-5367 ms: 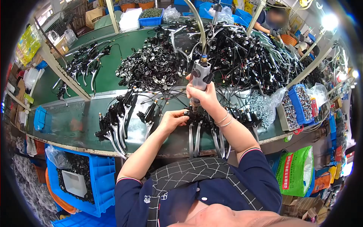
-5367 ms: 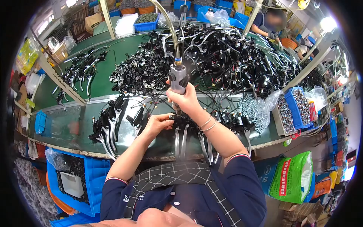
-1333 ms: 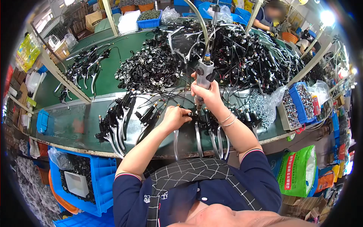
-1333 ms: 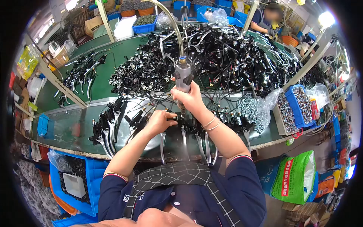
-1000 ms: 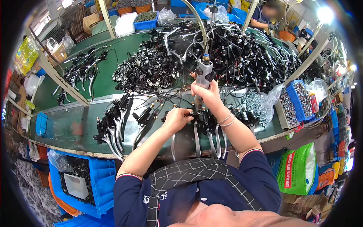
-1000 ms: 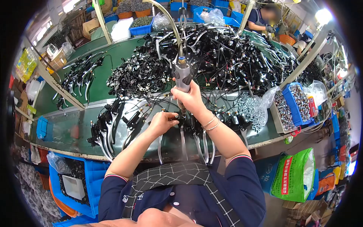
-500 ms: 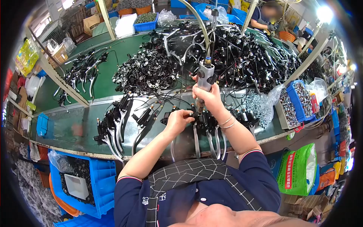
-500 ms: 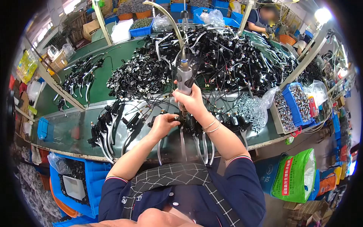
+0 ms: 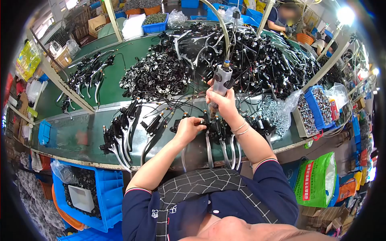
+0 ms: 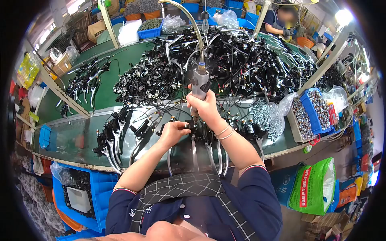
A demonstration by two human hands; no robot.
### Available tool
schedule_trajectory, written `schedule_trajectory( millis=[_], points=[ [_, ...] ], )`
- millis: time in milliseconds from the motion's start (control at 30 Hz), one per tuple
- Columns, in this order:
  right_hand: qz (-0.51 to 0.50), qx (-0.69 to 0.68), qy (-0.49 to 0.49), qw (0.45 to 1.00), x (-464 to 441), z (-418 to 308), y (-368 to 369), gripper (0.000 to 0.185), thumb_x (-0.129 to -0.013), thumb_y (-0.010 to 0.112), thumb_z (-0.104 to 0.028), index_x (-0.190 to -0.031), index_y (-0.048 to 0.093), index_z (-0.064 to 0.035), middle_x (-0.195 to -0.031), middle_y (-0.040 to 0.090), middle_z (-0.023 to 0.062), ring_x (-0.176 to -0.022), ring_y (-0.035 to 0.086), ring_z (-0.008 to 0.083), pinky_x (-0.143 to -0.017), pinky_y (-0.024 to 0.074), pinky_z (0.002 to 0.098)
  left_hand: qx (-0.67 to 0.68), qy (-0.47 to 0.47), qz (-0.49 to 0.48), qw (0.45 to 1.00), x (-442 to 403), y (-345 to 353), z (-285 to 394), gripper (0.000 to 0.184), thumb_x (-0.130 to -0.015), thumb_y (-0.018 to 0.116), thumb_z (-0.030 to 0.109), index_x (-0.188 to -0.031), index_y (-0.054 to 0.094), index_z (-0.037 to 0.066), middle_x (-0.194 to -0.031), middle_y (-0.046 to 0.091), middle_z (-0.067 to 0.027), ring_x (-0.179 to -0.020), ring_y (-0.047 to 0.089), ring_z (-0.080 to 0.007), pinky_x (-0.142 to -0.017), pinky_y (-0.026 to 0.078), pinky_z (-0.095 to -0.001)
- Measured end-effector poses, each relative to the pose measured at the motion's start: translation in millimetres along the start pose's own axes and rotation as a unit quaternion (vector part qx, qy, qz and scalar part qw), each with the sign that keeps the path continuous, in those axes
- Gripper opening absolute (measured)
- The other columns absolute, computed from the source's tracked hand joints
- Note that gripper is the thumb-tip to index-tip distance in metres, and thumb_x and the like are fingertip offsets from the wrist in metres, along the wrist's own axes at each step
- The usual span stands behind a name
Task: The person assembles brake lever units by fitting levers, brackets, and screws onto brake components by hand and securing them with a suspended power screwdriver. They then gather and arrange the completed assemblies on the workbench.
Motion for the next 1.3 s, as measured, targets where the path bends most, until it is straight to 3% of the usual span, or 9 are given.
schedule_trajectory(
  millis=[733, 833, 967, 1033, 1100, 1167, 1200, 1233, 1300],
  points=[
    [-0.058, 0.013, 0.025, 0.998, 4, 7, 30, 0.029, -0.078, 0.063, -0.004, -0.104, 0.053, 0.0017, -0.075, 0.06, 0.0031, -0.063, 0.057, 0.0092, -0.059, 0.0467, 0.0242, -0.024, -0.016, -0.027, 0.999, 6, -2, 14, 0.029, -0.071, 0.075, 0.019, -0.089, 0.068, -0.003, -0.079, 0.068, -0.0164, -0.073, 0.066, -0.019, -0.069, 0.05, -0.0325],
    [-0.032, 0.01, -0.009, 0.999, 2, -2, 29, 0.031, -0.077, 0.063, -0.003, -0.106, 0.053, 0.0019, -0.077, 0.06, 0.0034, -0.065, 0.058, 0.0093, -0.06, 0.0471, 0.0235, 0.004, 0.014, -0.05, 0.999, 2, 4, 2, 0.033, -0.072, 0.074, 0.017, -0.098, 0.065, -0.001, -0.082, 0.068, -0.0136, -0.075, 0.066, -0.0196, -0.069, 0.05, -0.0319],
    [0.013, 0.028, -0.052, 0.998, -10, -22, 13, 0.035, -0.077, 0.067, -0.004, -0.109, 0.052, 0.0009, -0.081, 0.06, 0.0026, -0.068, 0.059, 0.009, -0.062, 0.0471, 0.0225, 0.027, 0.071, 0.032, 0.997, 29, -30, 20, 0.045, -0.078, 0.069, 0.012, -0.119, 0.052, 0.007, -0.097, 0.06, -0.0099, -0.084, 0.063, -0.0188, -0.07, 0.05, -0.0309],
    [0.025, 0.11, -0.056, 0.992, -18, -24, -4, 0.033, -0.077, 0.069, -0.006, -0.104, 0.052, -0.0005, -0.081, 0.06, 0.0014, -0.069, 0.057, 0.0076, -0.062, 0.0462, 0.0218, -0.02, 0.056, 0.128, 0.99, 42, -75, 16, 0.039, -0.077, 0.07, 0.017, -0.112, 0.057, 0.006, -0.105, 0.055, -0.0123, -0.086, 0.061, -0.0255, -0.075, 0.05, -0.0348],
    [0.023, 0.132, -0.064, 0.989, -29, -15, -24, 0.028, -0.077, 0.071, -0.011, -0.097, 0.051, -0.0034, -0.081, 0.059, -0.0003, -0.069, 0.054, 0.0053, -0.062, 0.0442, 0.0212, -0.11, 0.009, 0.089, 0.99, 48, -87, -31, 0.04, -0.076, 0.07, 0.02, -0.112, 0.057, 0.007, -0.108, 0.053, -0.0126, -0.09, 0.059, -0.0265, -0.079, 0.049, -0.0352],
    [0.047, 0.232, -0.068, 0.969, -37, -7, -37, 0.032, -0.077, 0.071, -0.015, -0.097, 0.051, -0.0026, -0.079, 0.06, 0.001, -0.069, 0.056, 0.0094, -0.064, 0.0454, 0.024, -0.088, 0.01, 0.033, 0.996, 57, -70, -40, 0.047, -0.072, 0.073, 0.021, -0.115, 0.058, 0.008, -0.093, 0.058, -0.0112, -0.085, 0.059, -0.0219, -0.075, 0.048, -0.032],
    [0.096, 0.329, -0.06, 0.938, -37, 4, -48, 0.04, -0.075, 0.071, -0.018, -0.104, 0.05, 0.0001, -0.09, 0.061, 0.0094, -0.08, 0.059, 0.0181, -0.071, 0.0469, 0.029, -0.022, -0.022, 0.032, 0.999, 54, -59, -48, 0.048, -0.071, 0.074, 0.02, -0.115, 0.059, 0.009, -0.086, 0.057, -0.0093, -0.081, 0.058, -0.0188, -0.071, 0.047, -0.0303],
    [0.163, 0.502, -0.176, 0.831, -28, 6, -46, 0.048, -0.073, 0.069, -0.015, -0.113, 0.047, 0.0019, -0.106, 0.056, 0.0182, -0.094, 0.056, 0.0264, -0.078, 0.0463, 0.0338, 0.044, -0.052, 0.031, 0.997, 47, -47, -63, 0.048, -0.07, 0.075, 0.019, -0.115, 0.06, 0.009, -0.079, 0.057, -0.0074, -0.076, 0.058, -0.0156, -0.067, 0.046, -0.0286],
    [0.113, 0.534, -0.233, 0.805, 8, -21, -16, 0.054, -0.072, 0.067, -0.012, -0.118, 0.045, 0.0029, -0.116, 0.05, 0.0209, -0.103, 0.052, 0.0287, -0.082, 0.0452, 0.0358, 0.086, -0.012, 0.107, 0.991, 45, -41, -70, 0.039, -0.067, 0.076, 0.014, -0.104, 0.067, 0.009, -0.071, 0.054, -0.0032, -0.063, 0.051, -0.0117, -0.06, 0.043, -0.0262]
  ],
)
Point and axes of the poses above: each hand's wrist, its own x-axis away from the middle knuckle, its own y-axis out of the palm, z = x × y, the point moved 3 cm from there along -x, towards the middle knuckle
